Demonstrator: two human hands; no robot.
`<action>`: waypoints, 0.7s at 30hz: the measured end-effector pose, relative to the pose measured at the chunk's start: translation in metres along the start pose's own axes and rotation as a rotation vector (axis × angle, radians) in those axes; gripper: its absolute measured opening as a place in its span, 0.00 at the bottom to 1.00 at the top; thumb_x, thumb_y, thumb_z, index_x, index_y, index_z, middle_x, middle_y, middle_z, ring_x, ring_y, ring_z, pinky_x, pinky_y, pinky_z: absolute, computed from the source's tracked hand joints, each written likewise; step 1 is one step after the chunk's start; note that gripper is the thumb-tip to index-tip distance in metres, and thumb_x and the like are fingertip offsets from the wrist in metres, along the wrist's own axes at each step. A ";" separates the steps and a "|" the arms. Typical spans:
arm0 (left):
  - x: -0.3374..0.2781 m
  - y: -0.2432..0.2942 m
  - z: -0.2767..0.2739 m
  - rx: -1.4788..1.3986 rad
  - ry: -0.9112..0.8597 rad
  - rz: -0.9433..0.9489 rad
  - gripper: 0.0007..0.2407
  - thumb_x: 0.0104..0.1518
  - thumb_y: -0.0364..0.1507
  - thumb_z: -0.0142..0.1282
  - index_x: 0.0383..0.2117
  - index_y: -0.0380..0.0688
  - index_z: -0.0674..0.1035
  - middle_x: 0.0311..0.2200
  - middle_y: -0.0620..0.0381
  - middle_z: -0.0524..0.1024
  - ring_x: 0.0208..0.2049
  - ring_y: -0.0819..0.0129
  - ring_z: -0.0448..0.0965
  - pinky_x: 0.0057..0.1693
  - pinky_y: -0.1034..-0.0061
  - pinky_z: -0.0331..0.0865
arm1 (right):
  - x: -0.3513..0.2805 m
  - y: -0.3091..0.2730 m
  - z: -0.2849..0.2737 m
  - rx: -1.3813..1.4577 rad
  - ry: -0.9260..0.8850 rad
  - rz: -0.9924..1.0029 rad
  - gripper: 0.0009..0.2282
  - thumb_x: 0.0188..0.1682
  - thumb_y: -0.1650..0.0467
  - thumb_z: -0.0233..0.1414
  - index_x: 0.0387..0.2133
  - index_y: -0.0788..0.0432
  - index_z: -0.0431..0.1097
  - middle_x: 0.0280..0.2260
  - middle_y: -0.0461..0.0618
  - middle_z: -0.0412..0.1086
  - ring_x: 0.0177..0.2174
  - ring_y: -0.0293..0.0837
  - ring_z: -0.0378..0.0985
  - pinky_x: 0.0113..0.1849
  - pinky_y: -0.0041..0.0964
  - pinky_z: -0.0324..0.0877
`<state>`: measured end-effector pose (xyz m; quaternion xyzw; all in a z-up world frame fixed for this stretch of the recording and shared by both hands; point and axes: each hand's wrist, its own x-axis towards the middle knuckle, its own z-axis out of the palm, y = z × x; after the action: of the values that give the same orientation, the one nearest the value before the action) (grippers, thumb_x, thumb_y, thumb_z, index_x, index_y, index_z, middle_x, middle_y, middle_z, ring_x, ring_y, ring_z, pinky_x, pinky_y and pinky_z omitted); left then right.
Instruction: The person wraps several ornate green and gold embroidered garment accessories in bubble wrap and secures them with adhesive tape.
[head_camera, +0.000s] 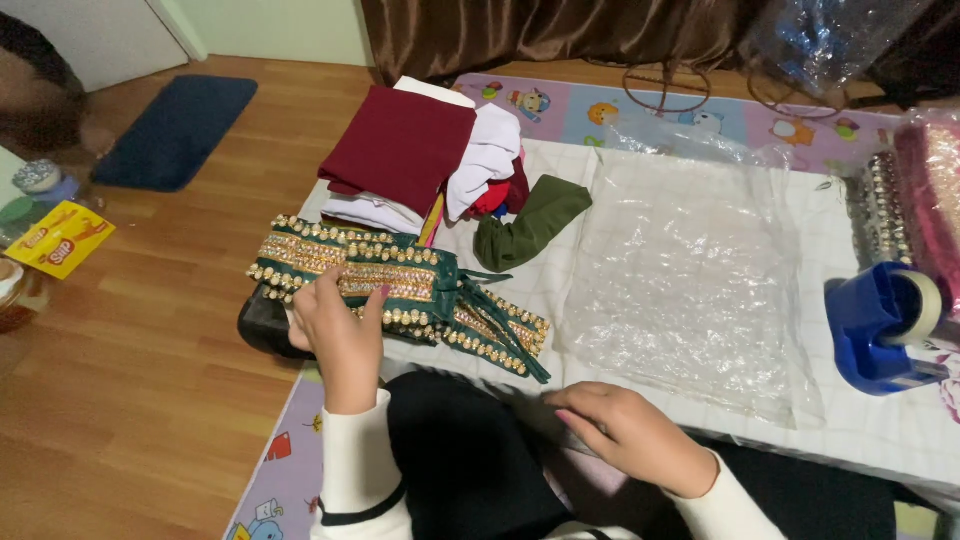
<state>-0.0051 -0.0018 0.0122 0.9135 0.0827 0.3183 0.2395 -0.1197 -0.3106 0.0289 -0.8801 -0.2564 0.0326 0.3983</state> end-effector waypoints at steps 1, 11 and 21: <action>0.001 0.011 -0.011 -0.139 -0.029 0.057 0.20 0.55 0.32 0.64 0.53 0.37 0.73 0.47 0.42 0.68 0.47 0.50 0.67 0.54 0.57 0.56 | 0.001 0.002 0.001 0.027 0.060 0.002 0.11 0.48 0.70 0.51 0.42 0.56 0.77 0.36 0.46 0.81 0.31 0.43 0.83 0.35 0.33 0.76; -0.001 0.111 -0.024 -0.708 -0.548 0.133 0.15 0.56 0.21 0.62 0.49 0.36 0.77 0.44 0.37 0.80 0.50 0.42 0.80 0.50 0.60 0.80 | 0.092 0.022 0.026 0.263 0.522 0.067 0.39 0.43 0.69 0.62 0.67 0.61 0.47 0.62 0.72 0.52 0.61 0.75 0.53 0.59 0.74 0.52; 0.019 0.052 -0.014 -0.605 -0.195 -0.086 0.13 0.63 0.21 0.52 0.54 0.34 0.74 0.53 0.38 0.72 0.58 0.45 0.71 0.63 0.51 0.66 | 0.156 0.098 0.068 0.526 0.882 0.324 0.09 0.53 0.71 0.57 0.43 0.58 0.65 0.33 0.52 0.73 0.34 0.42 0.70 0.37 0.38 0.69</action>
<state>0.0010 -0.0356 0.0575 0.8228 -0.0007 0.2292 0.5201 0.0392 -0.2436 -0.0645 -0.7090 0.0911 -0.2159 0.6651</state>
